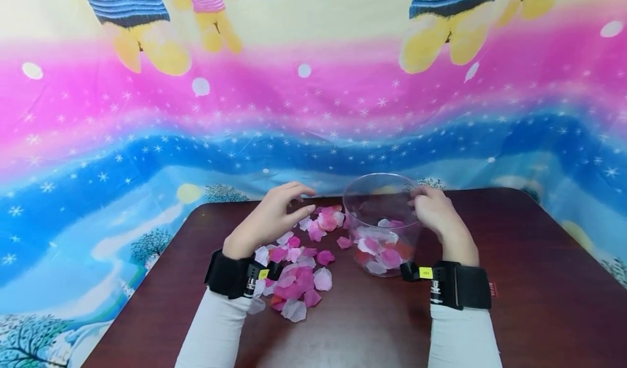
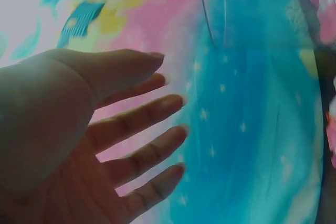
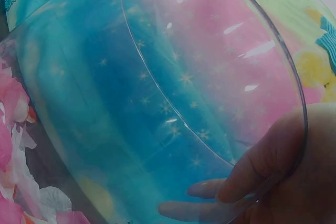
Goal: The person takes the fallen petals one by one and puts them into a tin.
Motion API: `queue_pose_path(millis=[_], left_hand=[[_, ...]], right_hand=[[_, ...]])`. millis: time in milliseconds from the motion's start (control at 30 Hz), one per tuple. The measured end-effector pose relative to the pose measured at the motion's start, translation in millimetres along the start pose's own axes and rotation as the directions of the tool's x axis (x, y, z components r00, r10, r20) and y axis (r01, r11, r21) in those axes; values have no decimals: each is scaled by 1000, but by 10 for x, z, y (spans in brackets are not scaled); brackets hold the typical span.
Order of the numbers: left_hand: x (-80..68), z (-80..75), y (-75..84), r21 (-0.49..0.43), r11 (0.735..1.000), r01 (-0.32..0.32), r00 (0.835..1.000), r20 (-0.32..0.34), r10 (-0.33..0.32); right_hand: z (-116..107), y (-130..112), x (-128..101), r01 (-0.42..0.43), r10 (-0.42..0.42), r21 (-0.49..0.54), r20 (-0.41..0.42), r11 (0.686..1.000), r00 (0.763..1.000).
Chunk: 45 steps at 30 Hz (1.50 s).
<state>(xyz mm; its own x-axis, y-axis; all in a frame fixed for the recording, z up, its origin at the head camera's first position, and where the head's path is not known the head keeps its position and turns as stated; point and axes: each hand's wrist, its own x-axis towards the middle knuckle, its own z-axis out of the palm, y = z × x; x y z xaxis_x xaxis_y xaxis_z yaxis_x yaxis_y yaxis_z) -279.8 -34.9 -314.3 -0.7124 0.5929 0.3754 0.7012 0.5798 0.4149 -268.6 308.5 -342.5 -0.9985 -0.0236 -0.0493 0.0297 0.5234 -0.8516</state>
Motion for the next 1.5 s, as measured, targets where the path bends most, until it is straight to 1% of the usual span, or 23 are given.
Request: queue_pose_path(millis=[100, 200, 433, 533, 600, 667, 733, 767, 833, 900, 967, 1033, 1167, 1300, 1400, 1500], left_hand=[[-112, -44, -149, -40, 998, 43, 999, 10, -42], [-156, -82, -244, -45, 997, 59, 998, 9, -58], [-253, -206, -333, -72, 989, 130, 991, 38, -127], [-247, -211, -351, -82, 987, 135, 990, 41, -132], [-204, -165, -362, -72, 989, 132, 990, 55, -128], [-154, -81, -382, -34, 990, 134, 988, 80, -131], [-114, 27, -404, 24, 989, 147, 980, 129, -149], [-99, 85, -413, 50, 986, 157, 973, 161, -163], [-80, 203, -430, 96, 978, 184, 951, 233, -201], [-75, 305, -439, 131, 968, 214, 922, 300, -245], [-74, 393, -456, 155, 960, 234, 897, 347, -275], [-65, 472, -465, 185, 955, 234, 884, 369, -288], [-36, 605, -478, 205, 951, 230, 873, 389, -295], [-36, 700, -490, 227, 936, 269, 863, 374, -338], [-42, 758, -502, 256, 925, 283, 868, 342, -360], [-36, 795, -512, 272, 923, 274, 878, 322, -355]], right_hand=[[-1, 15, -9, 0, 0, -5, 0, 1000, 1000], [-1, 31, -21, 3, -3, -12, 2, 1000, 1000], [20, 37, -3, 8, -8, -21, 20, 1000, 1000], [5, 39, 13, 12, -11, -35, 19, 999, 1000], [-22, 44, 16, 14, -14, -42, 16, 999, 1000], [-39, 49, 18, 14, -13, -45, 17, 999, 1000], [-42, 54, 19, 14, -14, -45, 17, 999, 1000], [-40, 57, 18, 13, -13, -44, 20, 999, 1000], [-28, 60, 16, 12, -11, -43, 24, 999, 1000], [-10, 57, 15, 11, -10, -45, 26, 999, 1000], [12, 48, 18, 13, -12, -46, 30, 999, 999], [21, 41, 19, 18, -16, -44, 29, 999, 999], [15, 36, 21, 25, -24, -35, 23, 999, 999], [16, 29, 27, 25, -24, -35, 17, 999, 1000], [19, 25, 23, 20, -19, -36, 18, 999, 1000], [13, 26, 14, 17, -16, -40, 19, 999, 1000]])
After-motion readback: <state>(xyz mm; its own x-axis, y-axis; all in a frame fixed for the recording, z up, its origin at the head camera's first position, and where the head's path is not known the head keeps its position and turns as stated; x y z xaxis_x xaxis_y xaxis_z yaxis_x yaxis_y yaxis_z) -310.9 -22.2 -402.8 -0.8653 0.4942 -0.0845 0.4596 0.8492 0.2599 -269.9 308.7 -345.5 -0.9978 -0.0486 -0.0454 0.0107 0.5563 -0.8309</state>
